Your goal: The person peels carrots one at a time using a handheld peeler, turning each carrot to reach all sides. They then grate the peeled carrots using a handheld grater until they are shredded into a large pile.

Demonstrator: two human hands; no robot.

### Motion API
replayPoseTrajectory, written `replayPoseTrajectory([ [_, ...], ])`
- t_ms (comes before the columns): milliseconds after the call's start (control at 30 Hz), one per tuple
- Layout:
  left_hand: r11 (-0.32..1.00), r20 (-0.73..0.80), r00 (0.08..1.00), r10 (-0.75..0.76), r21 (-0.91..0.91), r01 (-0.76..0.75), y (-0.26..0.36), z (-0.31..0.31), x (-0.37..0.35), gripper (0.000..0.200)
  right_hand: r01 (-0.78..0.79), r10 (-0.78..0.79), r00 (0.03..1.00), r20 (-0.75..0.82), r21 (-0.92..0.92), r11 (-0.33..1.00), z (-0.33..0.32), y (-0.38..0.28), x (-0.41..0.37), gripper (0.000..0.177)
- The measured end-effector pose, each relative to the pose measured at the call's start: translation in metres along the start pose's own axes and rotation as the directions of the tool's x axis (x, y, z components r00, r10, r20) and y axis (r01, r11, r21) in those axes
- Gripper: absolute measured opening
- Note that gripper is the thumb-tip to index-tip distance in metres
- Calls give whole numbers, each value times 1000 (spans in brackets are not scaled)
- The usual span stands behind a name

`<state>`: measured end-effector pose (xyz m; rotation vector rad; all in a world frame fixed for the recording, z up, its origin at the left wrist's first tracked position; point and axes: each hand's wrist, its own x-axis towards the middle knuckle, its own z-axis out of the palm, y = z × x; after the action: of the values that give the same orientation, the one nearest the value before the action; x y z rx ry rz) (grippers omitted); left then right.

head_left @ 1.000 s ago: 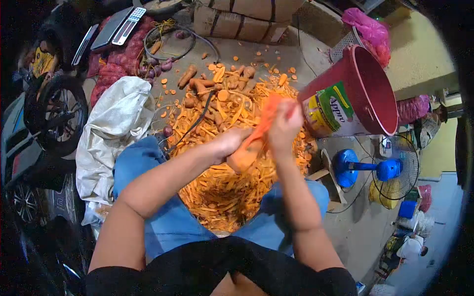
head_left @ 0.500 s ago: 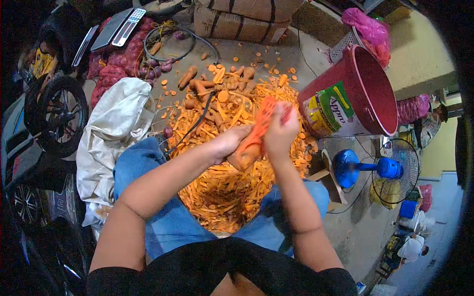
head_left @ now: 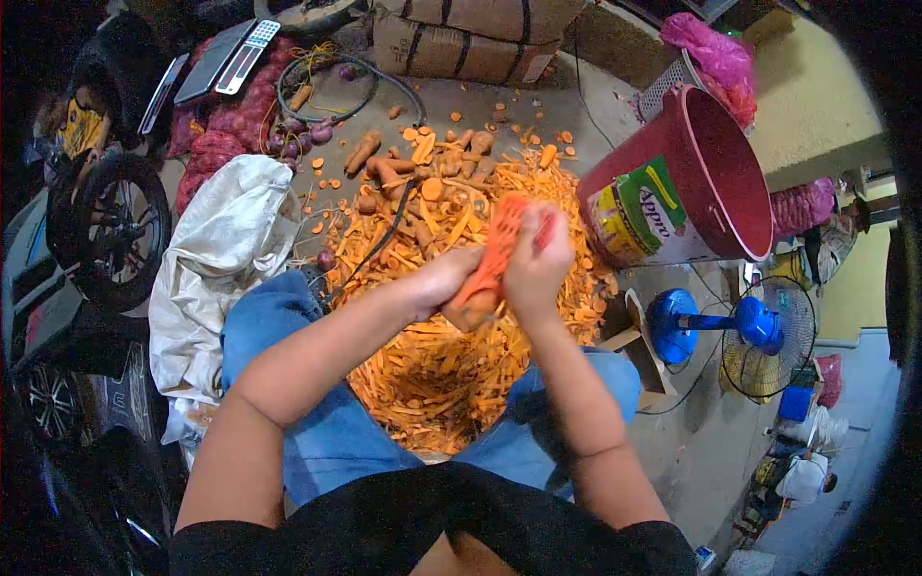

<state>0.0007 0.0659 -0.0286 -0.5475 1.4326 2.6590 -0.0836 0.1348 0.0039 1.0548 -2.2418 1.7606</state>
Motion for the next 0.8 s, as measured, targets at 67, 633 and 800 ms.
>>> replayPoseTrajectory([
  [67,999,-5,999,-52,0,52,6,9,-10,30,-73,55,982,-179,-95,993,-13,28,39,18],
  [633,989,12,989,-146,8,146,5,3,-15,30,-100,31,964,-264,-249,963,-32,51,63,17],
  [800,966,68,973,-219,-129,226,15,8,-24,31,-218,218,856,-469,57,974,-70,98,87,17],
])
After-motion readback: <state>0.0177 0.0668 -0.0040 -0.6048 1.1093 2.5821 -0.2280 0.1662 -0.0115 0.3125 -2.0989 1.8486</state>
